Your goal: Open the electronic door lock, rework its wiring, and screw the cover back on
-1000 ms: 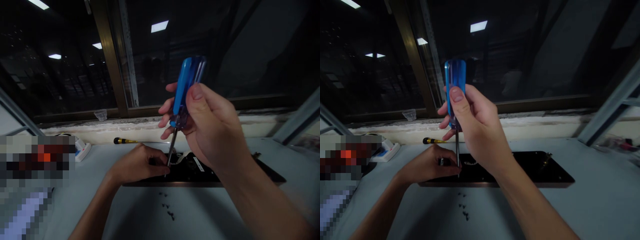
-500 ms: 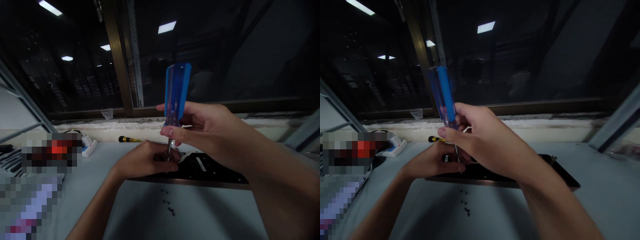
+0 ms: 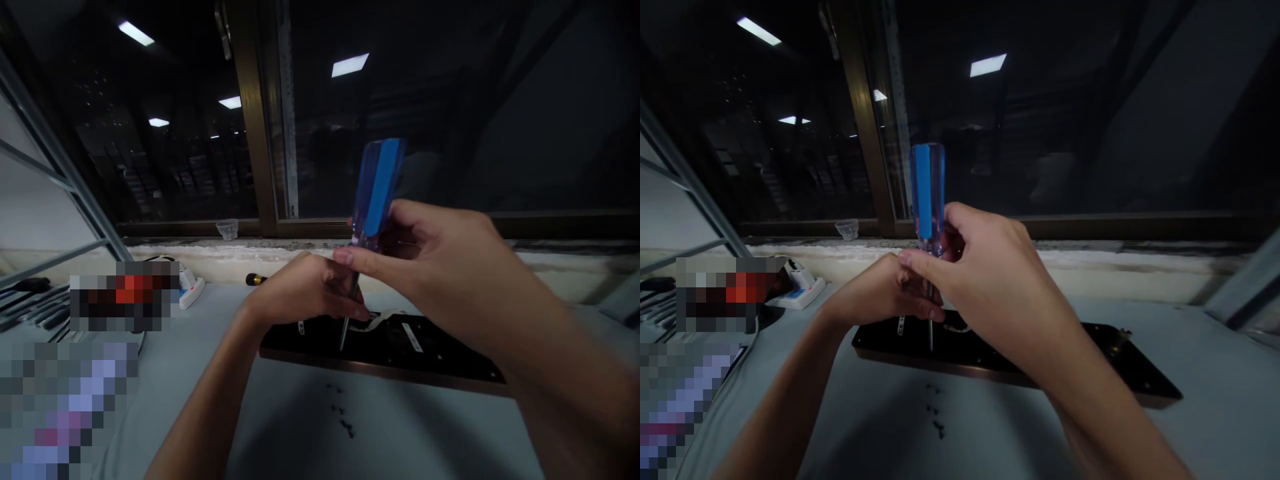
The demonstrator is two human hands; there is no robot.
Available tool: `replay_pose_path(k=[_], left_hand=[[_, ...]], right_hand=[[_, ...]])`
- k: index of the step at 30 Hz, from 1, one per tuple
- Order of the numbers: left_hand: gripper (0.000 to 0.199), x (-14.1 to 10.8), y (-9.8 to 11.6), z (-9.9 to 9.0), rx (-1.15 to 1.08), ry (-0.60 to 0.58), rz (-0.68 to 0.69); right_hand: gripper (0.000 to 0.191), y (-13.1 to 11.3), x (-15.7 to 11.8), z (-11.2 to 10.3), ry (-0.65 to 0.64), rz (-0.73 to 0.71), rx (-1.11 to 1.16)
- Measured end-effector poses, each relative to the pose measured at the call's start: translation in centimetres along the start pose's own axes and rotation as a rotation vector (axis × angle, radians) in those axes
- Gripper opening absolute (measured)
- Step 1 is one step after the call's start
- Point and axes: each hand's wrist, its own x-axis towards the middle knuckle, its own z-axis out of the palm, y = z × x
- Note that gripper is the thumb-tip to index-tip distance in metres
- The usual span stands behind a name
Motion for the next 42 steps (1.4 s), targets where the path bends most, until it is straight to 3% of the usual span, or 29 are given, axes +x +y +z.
replay_pose_path(k=[2, 5, 8, 10, 13, 17, 21, 24, 29, 31, 36, 39, 42], left_hand=[[0.015, -0.2, 0.1, -0.2, 0.0, -0.039, -0.002], [0.011, -0.5, 0.1, -0.7, -0.093, -0.136, 0.059], [0.005, -0.6, 0.2, -0.9, -0.073, -0.112, 0.082], [0.007, -0.4, 0.2, -0.8, -0.003, -0.039, 0.05], [0.015, 0.0, 0.1, -0.3, 0.064, 0.031, 0.038], [0.016, -0.1, 0.3, -0.1, 0.074, -0.017, 0.055], [0.008, -0.7, 0.7, -0.7, -0.014, -0.114, 0.06], [0.004, -0.6, 0.7, -0.8, 0.031, -0.065, 0.035], [0.02, 0.2, 0.1, -0.1, 0.187, 0.063, 0.045], [0.023, 0.2, 0.2, 0.0, 0.204, 0.056, 0.042], [0.007, -0.3, 0.7, -0.4, -0.003, -0.127, 0.045], [0.005, -0.2, 0.6, -0.4, 0.015, -0.08, 0.014], [0.019, 0.1, 0.2, -0.2, 0.144, 0.02, 0.044]], right_hand=[[0.021, -0.1, -0.1, -0.1, -0.05, -0.013, 0.161], [0.034, -0.1, -0.1, -0.3, -0.22, -0.004, 0.423], [0.033, 0.2, -0.1, -0.3, -0.338, -0.014, 0.496], [0.029, 0.3, -0.1, -0.1, -0.288, -0.055, 0.431], [0.02, 0.2, 0.0, 0.4, -0.107, -0.1, 0.279], [0.017, -0.6, -0.2, 0.7, 0.069, -0.058, 0.256], [0.028, -0.6, -0.3, 0.6, -0.056, -0.026, 0.4], [0.032, -0.1, -0.2, 0.5, -0.142, -0.012, 0.475], [0.035, 0.3, -0.1, 0.7, -0.01, 0.0, 0.382], [0.032, 0.1, -0.1, 0.5, 0.03, -0.005, 0.349], [0.03, -0.3, -0.2, -0.5, -0.123, -0.032, 0.401], [0.032, 0.0, -0.1, -0.5, -0.157, -0.056, 0.406], [0.026, 0.4, -0.1, 0.0, -0.061, -0.058, 0.305]])
